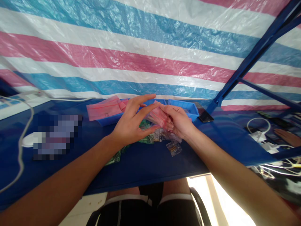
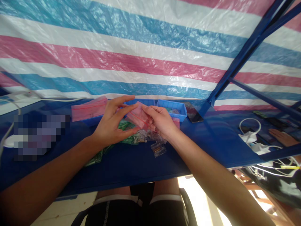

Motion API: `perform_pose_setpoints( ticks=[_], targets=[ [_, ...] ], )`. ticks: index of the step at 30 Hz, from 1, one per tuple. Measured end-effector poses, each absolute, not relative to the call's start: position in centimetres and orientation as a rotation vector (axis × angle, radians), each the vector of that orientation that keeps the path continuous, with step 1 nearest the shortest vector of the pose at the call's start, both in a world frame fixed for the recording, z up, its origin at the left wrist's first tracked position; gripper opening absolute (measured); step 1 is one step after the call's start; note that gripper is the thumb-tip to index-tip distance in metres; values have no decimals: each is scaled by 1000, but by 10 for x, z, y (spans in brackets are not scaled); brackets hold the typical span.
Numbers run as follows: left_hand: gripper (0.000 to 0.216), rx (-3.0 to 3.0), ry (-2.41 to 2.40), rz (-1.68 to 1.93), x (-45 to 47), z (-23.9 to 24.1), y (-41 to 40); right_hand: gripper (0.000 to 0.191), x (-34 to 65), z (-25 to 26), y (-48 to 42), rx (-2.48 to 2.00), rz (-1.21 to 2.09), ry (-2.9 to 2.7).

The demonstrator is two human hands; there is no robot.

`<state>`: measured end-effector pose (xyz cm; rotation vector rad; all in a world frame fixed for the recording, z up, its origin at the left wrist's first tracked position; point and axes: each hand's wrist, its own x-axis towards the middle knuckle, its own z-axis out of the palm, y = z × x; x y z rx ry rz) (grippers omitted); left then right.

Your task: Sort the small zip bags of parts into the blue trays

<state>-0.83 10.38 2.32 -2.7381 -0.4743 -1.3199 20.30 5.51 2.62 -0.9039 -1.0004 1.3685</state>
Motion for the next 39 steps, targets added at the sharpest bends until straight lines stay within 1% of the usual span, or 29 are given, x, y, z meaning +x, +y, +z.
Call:
perform_pose_setpoints(
  ticks=[5,8,10,12,14,17,19,21,28,31,34,36,39],
  targets=[
    [63,-2646,-391,-1385,-9,26,103,53,202,32,51,-950,1375,-996],
    [42,-2626,-257,-1410,-9,27,103,53,203,31,52,-975,1378,-975],
    [28,-2686,-268,-1413,-9,27,103,53,203,28,53,-988,1381,-989],
    [19,-2748,-370,-1417,-9,26,103,55,203,26,55,-985,1367,-1028],
    [17,-2744,-464,-1455,-8,24,102,57,203,25,56,-960,1313,-1073],
    [20,-2673,-575,-1537,-7,24,100,50,203,25,56,-945,1129,-1144],
    [25,-2628,-687,-1550,-7,23,99,44,203,27,53,-975,970,-1193],
    [34,-2616,-795,-1533,-6,23,97,42,204,30,49,-988,844,-1262],
    [53,-2715,-876,-1701,-5,14,101,38,205,37,45,-935,651,-1495],
    [55,-2755,-879,-1653,-7,13,102,33,204,34,46,-951,649,-1521],
    [55,-2804,-874,-1572,-8,14,102,23,203,29,47,-955,758,-1560],
    [54,-2825,-870,-1546,-8,16,101,24,203,27,47,-961,809,-1580],
    [55,-2865,-861,-1506,-8,17,101,31,204,25,50,-972,793,-1565]
  ],
)
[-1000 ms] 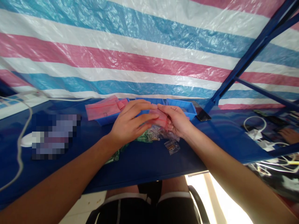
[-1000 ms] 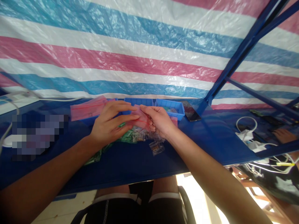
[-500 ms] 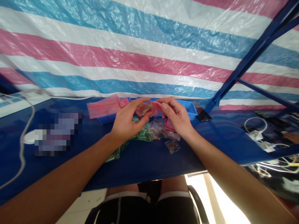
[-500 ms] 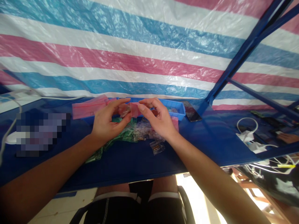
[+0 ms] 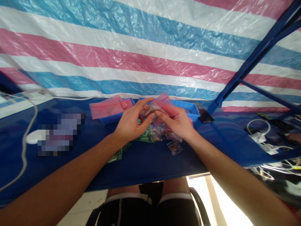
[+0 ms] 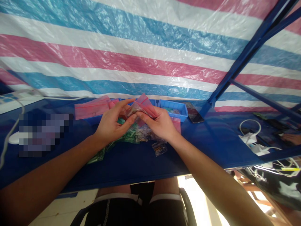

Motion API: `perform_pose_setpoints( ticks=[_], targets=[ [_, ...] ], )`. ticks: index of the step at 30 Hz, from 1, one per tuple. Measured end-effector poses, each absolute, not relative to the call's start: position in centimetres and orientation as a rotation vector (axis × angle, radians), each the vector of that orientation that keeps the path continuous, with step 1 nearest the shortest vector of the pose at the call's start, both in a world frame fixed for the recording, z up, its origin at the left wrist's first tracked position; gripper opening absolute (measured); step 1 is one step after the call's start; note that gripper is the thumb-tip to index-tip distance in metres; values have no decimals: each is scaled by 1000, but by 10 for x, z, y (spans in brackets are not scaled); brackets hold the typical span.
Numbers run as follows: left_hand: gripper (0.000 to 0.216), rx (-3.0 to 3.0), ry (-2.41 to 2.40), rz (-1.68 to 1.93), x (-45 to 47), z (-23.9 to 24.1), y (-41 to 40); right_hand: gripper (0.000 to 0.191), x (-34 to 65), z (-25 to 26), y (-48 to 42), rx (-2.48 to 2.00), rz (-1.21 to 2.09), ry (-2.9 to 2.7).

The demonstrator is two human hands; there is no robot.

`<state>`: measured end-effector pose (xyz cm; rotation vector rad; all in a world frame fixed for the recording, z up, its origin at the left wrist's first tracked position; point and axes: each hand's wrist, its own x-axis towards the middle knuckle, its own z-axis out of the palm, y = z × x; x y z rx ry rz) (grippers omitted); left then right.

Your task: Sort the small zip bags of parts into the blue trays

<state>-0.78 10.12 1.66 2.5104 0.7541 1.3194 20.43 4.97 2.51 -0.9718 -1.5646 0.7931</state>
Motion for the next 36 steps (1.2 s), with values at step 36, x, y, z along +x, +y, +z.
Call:
perform_pose_setpoints(
  ticks=[36],
  targets=[
    [85,2676,487,920,-4,13,101,39,206,36,33,-919,1209,-1598]
  ],
)
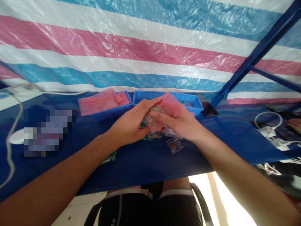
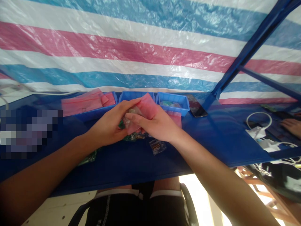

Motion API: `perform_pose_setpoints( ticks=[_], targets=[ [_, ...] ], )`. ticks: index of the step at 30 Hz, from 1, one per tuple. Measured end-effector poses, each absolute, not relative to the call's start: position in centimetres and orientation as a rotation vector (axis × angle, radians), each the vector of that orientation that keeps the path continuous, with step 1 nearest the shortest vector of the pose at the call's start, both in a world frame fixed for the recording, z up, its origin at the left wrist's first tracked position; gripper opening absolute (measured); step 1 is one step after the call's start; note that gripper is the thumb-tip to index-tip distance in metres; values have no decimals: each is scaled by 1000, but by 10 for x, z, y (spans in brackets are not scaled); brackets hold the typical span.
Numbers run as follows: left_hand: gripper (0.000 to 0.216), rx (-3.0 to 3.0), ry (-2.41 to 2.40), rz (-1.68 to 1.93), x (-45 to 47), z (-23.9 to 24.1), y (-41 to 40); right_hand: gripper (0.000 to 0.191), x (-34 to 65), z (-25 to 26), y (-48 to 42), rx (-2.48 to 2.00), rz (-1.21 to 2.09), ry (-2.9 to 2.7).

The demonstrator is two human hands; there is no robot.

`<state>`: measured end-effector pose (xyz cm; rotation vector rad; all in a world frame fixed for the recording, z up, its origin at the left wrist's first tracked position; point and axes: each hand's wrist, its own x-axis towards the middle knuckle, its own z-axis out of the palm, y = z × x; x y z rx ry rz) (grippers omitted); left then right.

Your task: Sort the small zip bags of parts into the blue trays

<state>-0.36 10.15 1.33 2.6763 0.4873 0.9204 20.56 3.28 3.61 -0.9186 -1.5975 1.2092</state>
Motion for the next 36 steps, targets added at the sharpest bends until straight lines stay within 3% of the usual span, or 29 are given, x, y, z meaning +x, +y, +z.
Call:
perform_pose_setpoints(
  ticks=[5,11,16,24,27,36],
  targets=[
    [77,2763,438,1107,-2,12,106,39,204,32,36,-918,1271,-1440],
    [42,2823,378,1334,-3,21,107,48,204,32,41,-832,1419,-1205],
    [27,2756,540,1347,-5,19,106,54,208,29,51,-980,1167,-1170],
    [44,2667,812,1346,-8,20,99,33,210,30,48,-977,503,-1563],
    [51,2660,772,1215,-11,16,101,24,208,25,46,-968,581,-1641],
    [67,2582,694,1207,-13,7,109,30,202,9,57,-992,910,-1274]
  ],
)
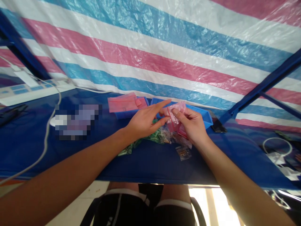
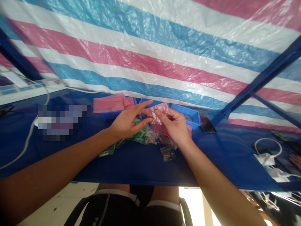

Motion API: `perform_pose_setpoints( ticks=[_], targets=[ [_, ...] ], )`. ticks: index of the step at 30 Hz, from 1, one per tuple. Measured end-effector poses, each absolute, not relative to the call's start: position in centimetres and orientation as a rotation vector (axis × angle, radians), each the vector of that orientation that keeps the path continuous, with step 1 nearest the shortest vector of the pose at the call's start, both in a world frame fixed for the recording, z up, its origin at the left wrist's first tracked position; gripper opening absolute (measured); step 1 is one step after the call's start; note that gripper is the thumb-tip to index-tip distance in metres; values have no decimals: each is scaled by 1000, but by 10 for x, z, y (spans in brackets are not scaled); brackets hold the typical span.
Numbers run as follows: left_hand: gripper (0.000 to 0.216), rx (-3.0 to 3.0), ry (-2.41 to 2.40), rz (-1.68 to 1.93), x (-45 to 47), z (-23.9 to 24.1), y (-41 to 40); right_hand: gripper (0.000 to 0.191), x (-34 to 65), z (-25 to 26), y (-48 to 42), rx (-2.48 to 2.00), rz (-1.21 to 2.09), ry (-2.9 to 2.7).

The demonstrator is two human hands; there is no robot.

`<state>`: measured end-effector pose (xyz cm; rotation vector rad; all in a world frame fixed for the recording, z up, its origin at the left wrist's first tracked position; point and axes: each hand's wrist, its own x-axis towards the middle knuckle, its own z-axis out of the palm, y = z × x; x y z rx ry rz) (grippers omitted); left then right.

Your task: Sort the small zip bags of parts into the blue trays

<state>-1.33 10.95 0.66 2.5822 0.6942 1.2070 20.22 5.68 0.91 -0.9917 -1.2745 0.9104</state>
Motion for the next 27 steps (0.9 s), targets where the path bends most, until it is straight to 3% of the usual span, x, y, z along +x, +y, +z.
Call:
perform_pose_setpoints(
  ticks=[6,9,12,16,20,24,27],
  targets=[
    [79,2744,394,1291,-12,17,109,47,206,9,63,-908,1106,-1069],
    [57,2789,313,1267,-9,17,110,63,205,13,62,-860,1222,-1007],
    [34,2775,366,1362,-8,14,112,56,204,15,60,-822,1333,-980],
    [26,2757,373,1430,-9,12,116,45,203,14,60,-838,1413,-992],
    [21,2695,435,1472,-11,14,113,59,204,19,61,-919,1454,-1076],
    [32,2641,718,1465,-12,15,108,87,206,24,59,-854,1425,-1164],
    [49,2575,839,1484,-13,13,108,79,207,23,57,-828,1332,-1256]
  ],
)
